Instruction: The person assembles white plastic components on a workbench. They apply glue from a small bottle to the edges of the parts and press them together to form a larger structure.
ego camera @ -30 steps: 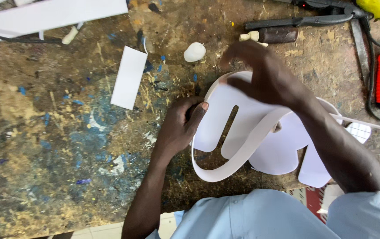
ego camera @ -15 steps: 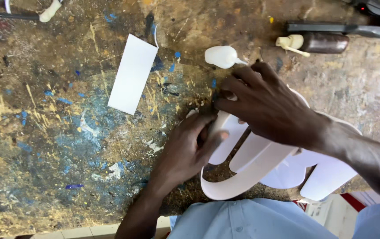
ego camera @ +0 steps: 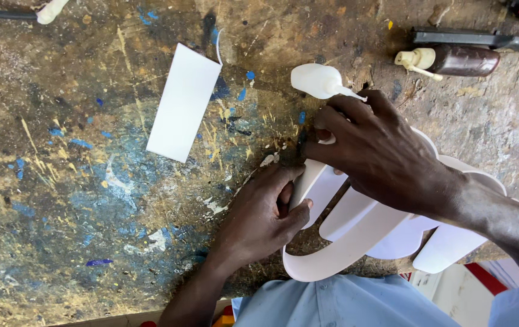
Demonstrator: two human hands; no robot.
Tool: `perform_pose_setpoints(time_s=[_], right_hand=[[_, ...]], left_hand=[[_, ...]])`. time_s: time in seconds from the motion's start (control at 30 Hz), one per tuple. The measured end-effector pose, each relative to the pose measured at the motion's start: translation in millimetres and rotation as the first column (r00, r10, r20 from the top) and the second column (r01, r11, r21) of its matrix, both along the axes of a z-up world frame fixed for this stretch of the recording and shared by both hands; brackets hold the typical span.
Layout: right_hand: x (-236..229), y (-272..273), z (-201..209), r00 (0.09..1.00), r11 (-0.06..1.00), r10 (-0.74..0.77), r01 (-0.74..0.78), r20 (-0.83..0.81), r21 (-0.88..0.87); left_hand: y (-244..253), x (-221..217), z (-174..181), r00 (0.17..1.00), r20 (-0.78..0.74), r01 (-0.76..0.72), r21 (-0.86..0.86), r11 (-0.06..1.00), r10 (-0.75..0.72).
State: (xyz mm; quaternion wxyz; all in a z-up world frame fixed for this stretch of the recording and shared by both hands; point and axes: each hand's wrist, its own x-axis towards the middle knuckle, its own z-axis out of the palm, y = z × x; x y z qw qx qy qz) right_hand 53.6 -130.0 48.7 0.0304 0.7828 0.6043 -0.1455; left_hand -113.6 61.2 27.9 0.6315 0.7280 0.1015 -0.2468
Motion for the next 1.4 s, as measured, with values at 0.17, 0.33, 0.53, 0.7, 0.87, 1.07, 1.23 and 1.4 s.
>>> perform_pose_setpoints(time_s=[0.17,0.33,0.53,0.7,0.87,1.07,1.23,1.4], right_hand=[[-0.4,-3.5,-0.3,0.999,1.000,0.015,-0.016,-0.031,-0.004],[1.9,-1.4,-0.6,1.000,1.000,0.017,-0.017,-0.025,0.019],[6.9,-6.3,-3.4,0.993,0.986,0.112,-0.107,-0.031,0.129],[6.9,4.8,1.2,0.979,0.986,0.164,-0.157,-0.122,0.063],[2.0,3.8,-0.2,0.986,0.992,0.125,-0.123,-0.110,0.025],[-1.6,10.0,1.2,0.986,0.984,0.166,-0.164,-0.028,0.069],[-1.1,11.2,3.1,0.975,0.974,0.222,-0.222,-0.003,0.042],[-3.9,11.9,2.6,0.980,0.980,0.197,-0.197,0.017,0.022]], left_hand=[[6.7,3.2,-2.5,0.999,-0.046,-0.026,-0.109,0.994,0.021],[-0.5,0.1,6.7,0.990,-0.075,0.133,0.134,0.982,-0.123],[-8.9,-2.1,5.4,0.999,0.009,0.036,0.129,0.991,-0.037],[-6.5,-5.9,1.3,0.997,-0.057,0.045,0.045,0.998,-0.042],[-7.5,-7.0,2.3,0.998,-0.070,-0.004,-0.004,1.000,0.003],[-7.9,-9.6,4.1,1.000,-0.018,0.004,-0.017,1.000,-0.005],[-8.7,-12.7,1.2,0.992,0.008,0.124,0.048,0.991,-0.125],[1.2,-11.2,2.0,0.992,-0.027,0.119,-0.048,0.992,-0.120]])
